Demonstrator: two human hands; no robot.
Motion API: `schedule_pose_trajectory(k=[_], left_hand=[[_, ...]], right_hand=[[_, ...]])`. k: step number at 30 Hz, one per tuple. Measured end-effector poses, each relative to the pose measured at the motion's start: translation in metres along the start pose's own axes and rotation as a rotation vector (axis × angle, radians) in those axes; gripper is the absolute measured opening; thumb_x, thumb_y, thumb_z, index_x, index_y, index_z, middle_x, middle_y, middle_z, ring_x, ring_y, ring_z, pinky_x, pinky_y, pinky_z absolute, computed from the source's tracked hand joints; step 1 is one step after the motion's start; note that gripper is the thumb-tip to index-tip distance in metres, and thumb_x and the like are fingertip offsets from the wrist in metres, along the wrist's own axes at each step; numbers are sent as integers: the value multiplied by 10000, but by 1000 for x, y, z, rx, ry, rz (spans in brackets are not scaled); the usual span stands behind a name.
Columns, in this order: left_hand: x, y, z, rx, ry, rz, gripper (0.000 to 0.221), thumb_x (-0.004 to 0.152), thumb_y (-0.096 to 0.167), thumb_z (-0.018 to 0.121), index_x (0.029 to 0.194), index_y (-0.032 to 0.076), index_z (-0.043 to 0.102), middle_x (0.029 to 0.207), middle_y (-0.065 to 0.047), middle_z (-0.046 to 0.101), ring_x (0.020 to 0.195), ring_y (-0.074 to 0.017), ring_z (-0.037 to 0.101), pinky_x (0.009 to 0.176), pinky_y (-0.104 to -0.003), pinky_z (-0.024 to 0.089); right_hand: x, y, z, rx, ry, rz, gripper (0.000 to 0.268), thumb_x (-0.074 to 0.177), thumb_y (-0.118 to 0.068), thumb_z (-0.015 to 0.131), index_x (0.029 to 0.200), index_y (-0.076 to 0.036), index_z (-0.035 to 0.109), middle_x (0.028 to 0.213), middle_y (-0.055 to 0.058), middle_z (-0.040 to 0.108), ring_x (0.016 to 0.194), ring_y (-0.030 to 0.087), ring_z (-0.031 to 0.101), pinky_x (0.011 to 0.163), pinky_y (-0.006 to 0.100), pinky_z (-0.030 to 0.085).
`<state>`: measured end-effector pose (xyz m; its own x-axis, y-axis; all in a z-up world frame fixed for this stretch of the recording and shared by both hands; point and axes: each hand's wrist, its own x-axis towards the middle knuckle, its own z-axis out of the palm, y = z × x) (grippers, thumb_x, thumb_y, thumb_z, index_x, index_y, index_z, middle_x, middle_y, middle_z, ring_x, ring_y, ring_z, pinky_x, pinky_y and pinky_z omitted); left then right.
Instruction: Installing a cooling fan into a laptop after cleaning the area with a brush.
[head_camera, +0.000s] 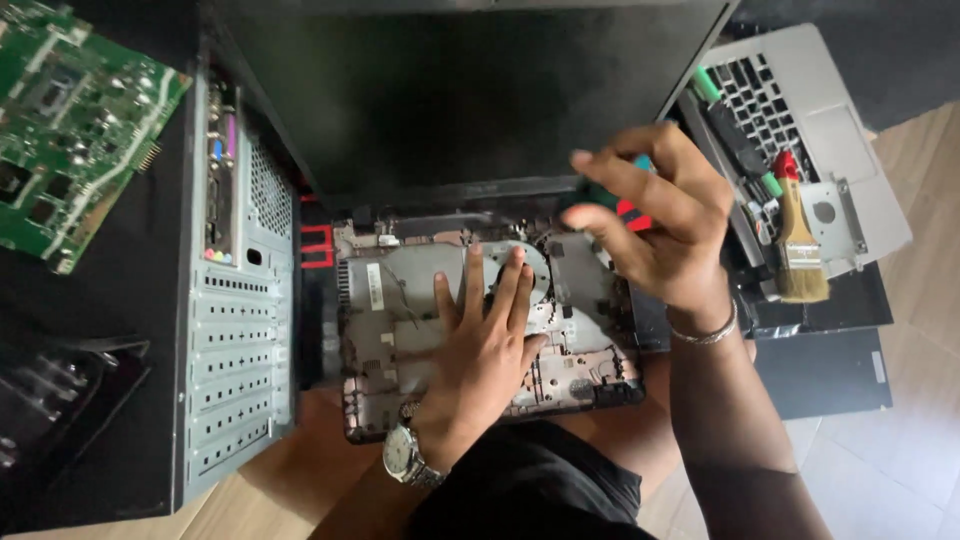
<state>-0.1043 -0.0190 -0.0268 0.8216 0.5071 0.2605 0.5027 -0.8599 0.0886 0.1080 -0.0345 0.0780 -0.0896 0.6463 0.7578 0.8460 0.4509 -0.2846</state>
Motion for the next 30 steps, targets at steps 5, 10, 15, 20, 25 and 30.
schedule_pose_trajectory(k=[5, 10, 15, 20, 25, 30], left_hand=[[0, -1, -2, -37, -26, 9, 785, 944, 549, 622, 1515, 33, 466, 1686, -130, 214, 1524, -485, 189, 1172, -736, 240], [2, -1, -7, -28, -4, 14, 759, 952, 536, 618, 1495, 24, 481, 1676, -129, 255, 1512, -482, 234, 1157, -726, 269], [0, -1, -8, 31, -1, 22, 800, 942, 562, 635, 1517, 31, 470, 1685, -125, 217, 1517, -468, 226, 1158, -706, 301], [-2, 0, -7, -8, 11, 0, 792, 932, 549, 654, 1516, 47, 471, 1668, -112, 289, 1515, -460, 248, 1162, -705, 281], [0, -1, -6, 12, 31, 7, 761, 948, 555, 622, 1498, 45, 495, 1661, -112, 308, 1504, -459, 279, 1147, -699, 302], [0, -1, -6, 18, 26, 8, 764, 947, 556, 622, 1499, 43, 493, 1667, -123, 290, 1504, -467, 280, 1144, -710, 308]], right_hand=[[-3, -9, 3, 161, -50, 63, 331, 1068, -152, 658, 1337, 31, 597, 1167, 250, 656, 996, 339, 634, 885, 426, 547], [2, -8, 4, 262, -90, 58, 331, 1138, -134, 528, 1435, 11, 516, 1301, 245, 681, 1186, 366, 693, 1064, 478, 584], [8, -12, -1, 221, -108, 124, 377, 1157, -161, 516, 1486, 20, 480, 1309, 247, 668, 1218, 357, 672, 1066, 442, 575], [4, -10, 2, 60, -23, 101, 381, 1058, -162, 700, 1344, 63, 587, 1180, 245, 677, 1015, 321, 673, 840, 396, 588], [3, -13, 4, -42, 23, 93, 328, 1033, -103, 769, 1279, 84, 658, 1079, 251, 686, 852, 313, 653, 731, 384, 531], [4, -9, 7, -23, -6, 88, 322, 1059, -91, 743, 1305, 85, 633, 1094, 235, 702, 865, 299, 644, 725, 383, 519]])
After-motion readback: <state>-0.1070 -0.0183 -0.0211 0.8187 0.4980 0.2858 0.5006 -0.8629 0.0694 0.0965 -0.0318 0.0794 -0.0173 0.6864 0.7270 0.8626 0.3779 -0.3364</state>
